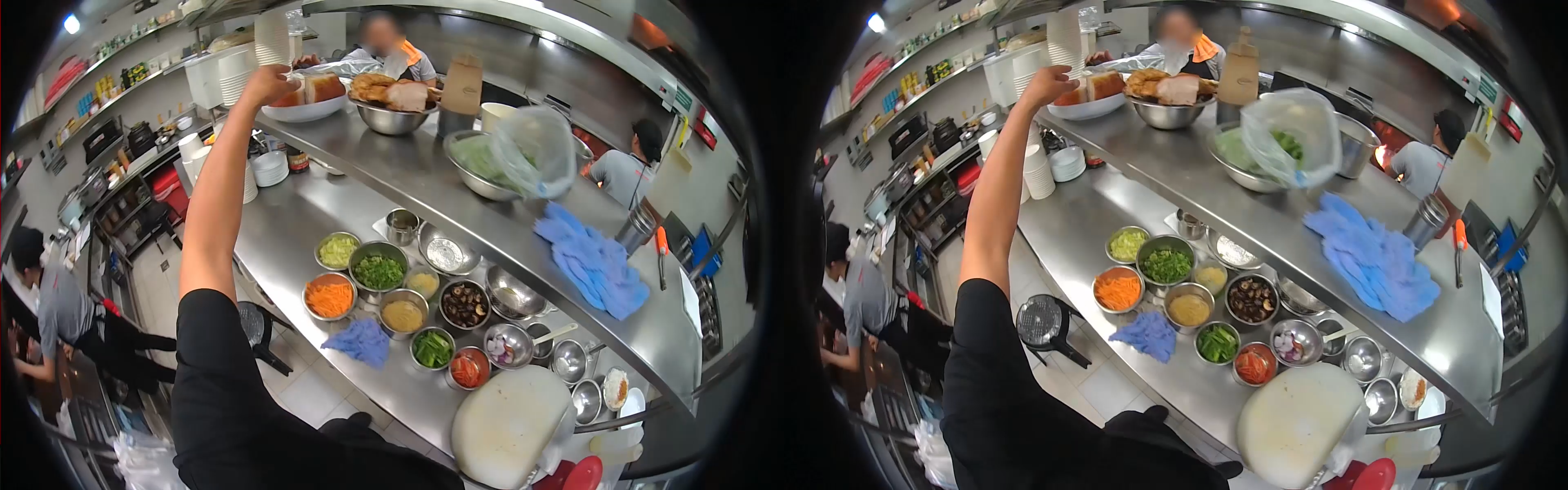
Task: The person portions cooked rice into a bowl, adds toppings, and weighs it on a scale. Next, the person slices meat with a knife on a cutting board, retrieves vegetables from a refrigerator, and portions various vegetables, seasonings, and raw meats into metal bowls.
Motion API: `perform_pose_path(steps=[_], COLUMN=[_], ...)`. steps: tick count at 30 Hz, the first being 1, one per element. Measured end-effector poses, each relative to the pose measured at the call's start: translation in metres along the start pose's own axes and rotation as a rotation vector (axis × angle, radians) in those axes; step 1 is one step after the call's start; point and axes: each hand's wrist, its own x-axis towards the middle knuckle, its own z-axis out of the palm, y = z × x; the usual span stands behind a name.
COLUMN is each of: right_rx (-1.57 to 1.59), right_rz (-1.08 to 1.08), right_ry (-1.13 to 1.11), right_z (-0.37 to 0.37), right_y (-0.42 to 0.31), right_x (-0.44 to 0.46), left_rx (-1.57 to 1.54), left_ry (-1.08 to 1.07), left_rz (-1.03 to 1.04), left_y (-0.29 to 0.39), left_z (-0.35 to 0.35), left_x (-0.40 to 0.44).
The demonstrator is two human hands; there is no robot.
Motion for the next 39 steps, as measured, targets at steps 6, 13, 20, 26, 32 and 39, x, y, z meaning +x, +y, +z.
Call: perform_pose_path(steps=[6, 13, 20, 26, 32, 39], right_rx=[-0.182, -0.248, -0.008, 0.261, 0.268, 0.294], right_rz=[-0.126, -0.208, -0.28, -0.117, -0.082, -0.028], right_ry=[-0.107, -0.164, -0.296, -0.347, -0.373, -0.343], right_z=[0.068, 0.109, 0.13, 0.146, 0.145, 0.157], right_y=[-0.062, -0.1, -0.057, -0.078, -0.088, -0.103], right_x=[-0.067, -0.092, -0.068, -0.086, -0.098, -0.104], left_rx=[-0.004, 0.189, 0.24, 0.242, 0.163, -0.36], left_ry=[-0.311, -0.355, -0.349, -0.304, -0.382, -0.348], left_rz=[0.162, 0.29, 0.406, 0.294, 0.149, -0.045], left_y=[-0.006, 0.006, 0.025, 0.039, 0.026, 0.021], left_z=[0.007, 0.031, 0.042, 0.032, 0.034, 0.021], left_x=[0.043, 0.065, 0.055, 0.048, 0.073, 0.093])
